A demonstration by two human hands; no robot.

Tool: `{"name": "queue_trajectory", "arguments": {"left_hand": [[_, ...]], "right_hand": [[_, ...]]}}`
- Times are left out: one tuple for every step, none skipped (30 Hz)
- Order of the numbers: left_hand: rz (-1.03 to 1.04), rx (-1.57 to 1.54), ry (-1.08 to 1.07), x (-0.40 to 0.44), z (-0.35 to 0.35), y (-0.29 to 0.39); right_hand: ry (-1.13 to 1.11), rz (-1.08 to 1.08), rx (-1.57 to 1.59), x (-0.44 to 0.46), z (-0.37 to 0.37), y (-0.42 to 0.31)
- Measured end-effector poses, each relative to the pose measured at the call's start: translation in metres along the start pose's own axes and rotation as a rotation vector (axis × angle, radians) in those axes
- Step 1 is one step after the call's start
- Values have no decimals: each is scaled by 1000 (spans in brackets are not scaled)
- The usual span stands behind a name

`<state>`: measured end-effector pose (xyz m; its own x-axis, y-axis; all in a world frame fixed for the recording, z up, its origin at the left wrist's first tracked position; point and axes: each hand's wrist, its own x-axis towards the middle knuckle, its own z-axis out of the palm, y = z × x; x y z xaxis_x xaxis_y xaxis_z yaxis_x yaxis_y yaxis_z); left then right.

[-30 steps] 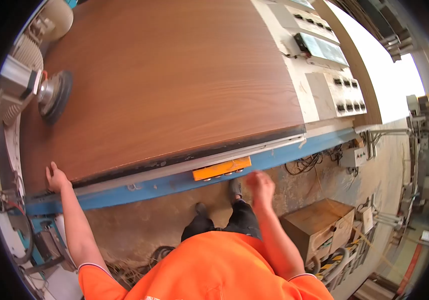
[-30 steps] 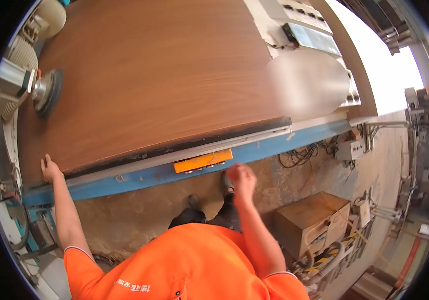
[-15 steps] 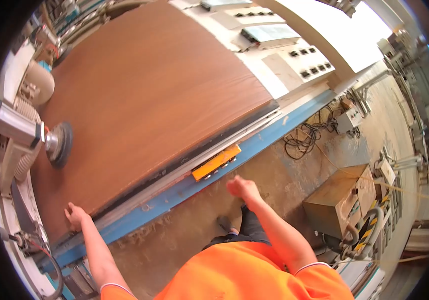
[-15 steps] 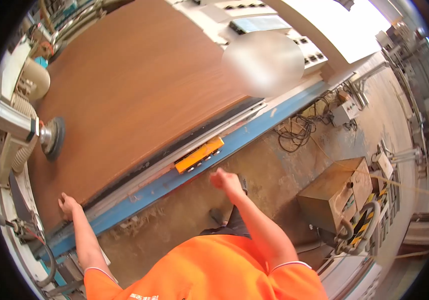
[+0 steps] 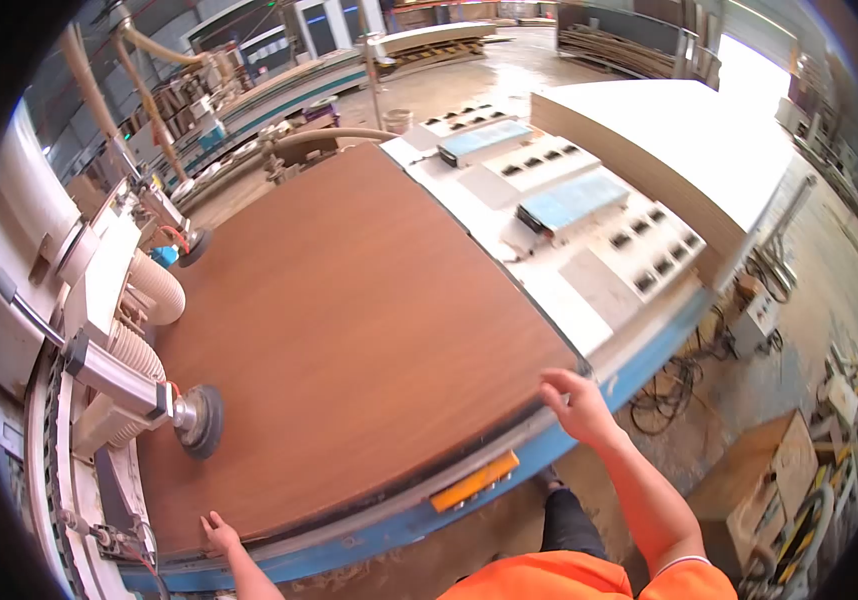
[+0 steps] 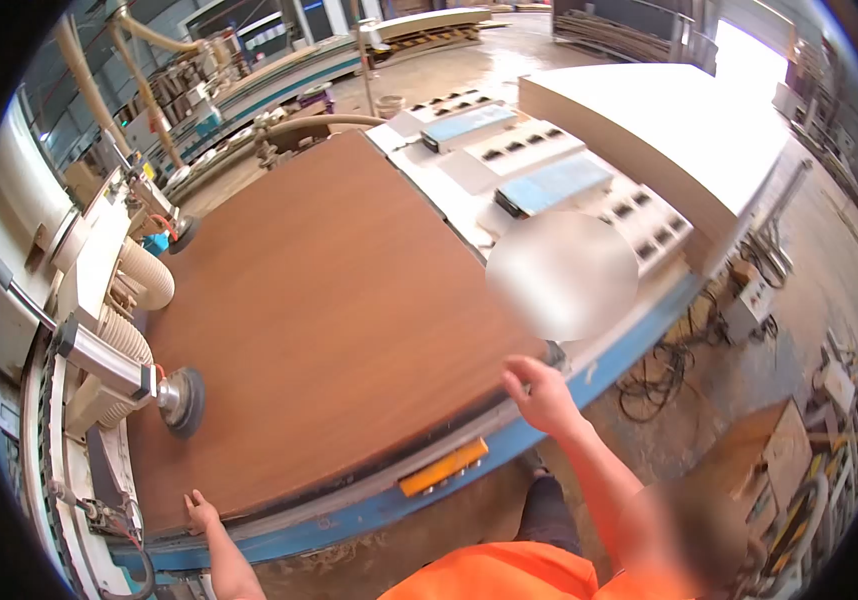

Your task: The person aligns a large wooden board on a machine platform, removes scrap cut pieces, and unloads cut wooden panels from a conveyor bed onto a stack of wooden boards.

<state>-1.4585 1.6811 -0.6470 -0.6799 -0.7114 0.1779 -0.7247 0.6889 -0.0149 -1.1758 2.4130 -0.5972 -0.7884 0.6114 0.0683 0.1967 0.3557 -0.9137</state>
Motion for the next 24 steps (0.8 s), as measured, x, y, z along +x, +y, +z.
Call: {"name": "queue_trajectory", "arguments": {"left_hand": [[-10,-6,-38,-16,-13,23],[-43,-6,-34,-20,-5,53],[-19,162,11,-25,6,77],[6,332,49,-28,16,105],[151,315,-208,-100,-62,208],[198,113,-173,-145,-66,276],[380,86,18,-168,-16,323],[491,87,15,-204,-3,399],[649,50,-63,-232,-10,473],[667,-5,-63,-245,15,535],[695,-25,-113,-249,19,597],[734,-22,-97,-237,35,646],[774,-20,-81,-227,55,685],[774,-10,-122,-213,71,711],[771,-12,-140,-202,85,721],[768,-14,-157,-193,94,728],[772,-20,-190,-188,101,734],[777,-29,-195,-183,107,733],[781,-37,-199,-180,109,728],[778,-41,-237,-180,106,721],[769,-32,-237,-174,113,722],[759,-23,-237,-175,115,722],[760,-52,-226,-177,112,722],[777,-64,-223,-179,105,719]], "right_hand": [[10,-94,-173,49,-7,2],[94,-188,-457,92,2,5],[174,-292,-733,131,18,12],[-30,-232,-769,170,45,49],[-275,-210,-849,208,88,84],[-286,-226,-843,262,109,78],[-296,-242,-837,319,135,70],[-284,-269,-809,391,171,76],[-279,-305,-815,457,204,84],[-274,-342,-819,522,240,93],[-274,-380,-816,585,275,103],[-268,-408,-819,645,308,118],[-263,-449,-821,705,343,136],[-282,-462,-854,763,376,154],[-311,-501,-875,824,418,168],[-379,-550,-923,877,446,178],[-571,-503,-960,939,464,178],[-363,-540,-864,962,479,156],[-163,-579,-752,985,493,132],[-197,-609,-720,978,525,139],[-107,-636,-827,977,551,152],[-11,-658,-931,973,567,160],[-178,-509,-908,949,562,160],[-338,-345,-888,915,552,149]]}}
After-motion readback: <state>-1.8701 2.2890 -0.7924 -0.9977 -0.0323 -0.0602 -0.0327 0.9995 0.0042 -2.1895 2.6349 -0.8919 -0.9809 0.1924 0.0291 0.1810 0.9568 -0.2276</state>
